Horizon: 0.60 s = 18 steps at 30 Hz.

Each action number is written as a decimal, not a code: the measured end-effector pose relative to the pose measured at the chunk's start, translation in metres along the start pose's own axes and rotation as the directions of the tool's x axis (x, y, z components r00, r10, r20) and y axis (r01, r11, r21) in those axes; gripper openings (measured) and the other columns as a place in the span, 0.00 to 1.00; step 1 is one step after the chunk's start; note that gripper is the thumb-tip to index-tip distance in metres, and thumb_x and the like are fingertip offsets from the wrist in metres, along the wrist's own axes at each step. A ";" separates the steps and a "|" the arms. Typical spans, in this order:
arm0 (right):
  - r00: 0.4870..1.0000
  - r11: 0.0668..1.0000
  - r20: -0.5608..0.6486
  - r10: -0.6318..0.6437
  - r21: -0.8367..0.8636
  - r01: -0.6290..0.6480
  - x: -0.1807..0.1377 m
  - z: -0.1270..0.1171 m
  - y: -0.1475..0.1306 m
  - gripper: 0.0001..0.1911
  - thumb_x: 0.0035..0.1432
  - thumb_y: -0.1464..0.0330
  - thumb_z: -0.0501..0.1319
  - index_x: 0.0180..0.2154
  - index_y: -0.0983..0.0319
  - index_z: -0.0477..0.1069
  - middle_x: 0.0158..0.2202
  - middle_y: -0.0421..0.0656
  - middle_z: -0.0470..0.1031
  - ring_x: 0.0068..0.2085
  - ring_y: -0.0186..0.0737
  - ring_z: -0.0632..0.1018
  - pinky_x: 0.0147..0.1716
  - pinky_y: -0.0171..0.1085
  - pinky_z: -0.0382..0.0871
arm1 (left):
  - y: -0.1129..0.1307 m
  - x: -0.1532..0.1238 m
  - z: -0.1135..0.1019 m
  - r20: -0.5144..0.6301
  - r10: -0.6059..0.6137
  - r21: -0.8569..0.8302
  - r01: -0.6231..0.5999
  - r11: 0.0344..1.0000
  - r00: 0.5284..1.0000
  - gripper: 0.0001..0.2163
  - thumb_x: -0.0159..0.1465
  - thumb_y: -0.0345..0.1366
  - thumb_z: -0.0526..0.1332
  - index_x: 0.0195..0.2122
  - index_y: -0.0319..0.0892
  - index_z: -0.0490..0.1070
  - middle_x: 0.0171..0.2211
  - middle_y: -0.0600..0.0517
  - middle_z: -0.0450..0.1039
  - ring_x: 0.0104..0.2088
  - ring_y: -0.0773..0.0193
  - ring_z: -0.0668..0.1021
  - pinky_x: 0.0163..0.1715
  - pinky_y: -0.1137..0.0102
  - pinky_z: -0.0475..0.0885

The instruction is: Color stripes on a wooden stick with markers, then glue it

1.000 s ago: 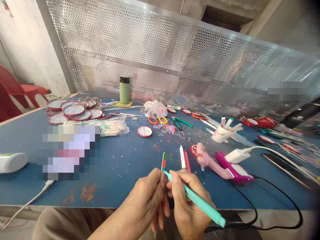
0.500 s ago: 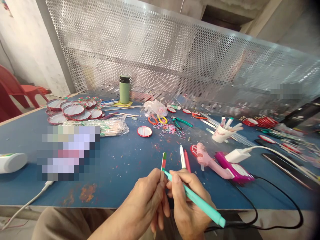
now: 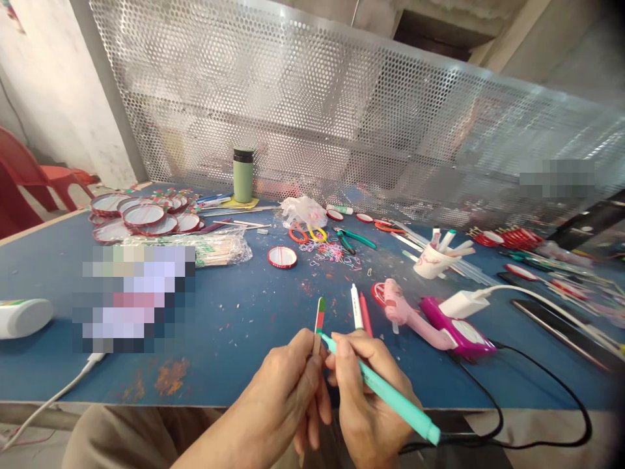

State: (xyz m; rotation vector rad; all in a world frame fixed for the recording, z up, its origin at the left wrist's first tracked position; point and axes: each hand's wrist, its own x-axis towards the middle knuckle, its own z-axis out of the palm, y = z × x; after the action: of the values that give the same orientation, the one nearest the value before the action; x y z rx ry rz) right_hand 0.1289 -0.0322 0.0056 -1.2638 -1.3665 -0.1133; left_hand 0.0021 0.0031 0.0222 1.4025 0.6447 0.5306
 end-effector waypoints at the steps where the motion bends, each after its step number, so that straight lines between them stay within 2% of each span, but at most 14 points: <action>1: 1.000 1.000 -0.003 0.004 0.001 -0.004 0.000 0.000 0.000 0.08 0.66 0.72 0.59 0.33 0.59 0.73 0.25 0.35 0.75 0.22 0.27 0.75 0.23 0.26 0.69 | 0.000 0.000 0.000 0.001 -0.003 -0.003 0.003 1.000 1.000 0.18 0.72 0.54 0.44 0.35 0.44 0.55 0.25 0.53 0.71 0.16 0.74 0.70 0.12 0.81 0.62; 9: 0.999 0.999 -0.032 0.030 0.034 -0.028 -0.004 0.001 0.002 0.08 0.67 0.72 0.59 0.33 0.59 0.72 0.26 0.34 0.75 0.21 0.26 0.74 0.22 0.26 0.68 | -0.001 -0.002 0.000 -0.014 0.001 -0.026 -0.002 1.000 1.000 0.18 0.72 0.54 0.45 0.36 0.44 0.55 0.26 0.54 0.71 0.17 0.73 0.70 0.13 0.81 0.63; 18: 1.000 1.000 0.003 0.024 0.016 -0.024 -0.002 0.000 0.003 0.08 0.67 0.71 0.59 0.32 0.59 0.72 0.25 0.35 0.75 0.21 0.27 0.74 0.22 0.26 0.68 | -0.006 0.001 -0.001 0.011 0.010 -0.044 -0.010 0.999 1.000 0.22 0.70 0.60 0.45 0.35 0.44 0.56 0.25 0.54 0.71 0.16 0.73 0.71 0.12 0.81 0.63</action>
State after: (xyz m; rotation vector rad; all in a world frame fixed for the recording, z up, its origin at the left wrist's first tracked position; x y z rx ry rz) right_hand 0.1302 -0.0324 0.0023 -1.2667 -1.3518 -0.0833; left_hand 0.0020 0.0038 0.0161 1.3673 0.6136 0.5414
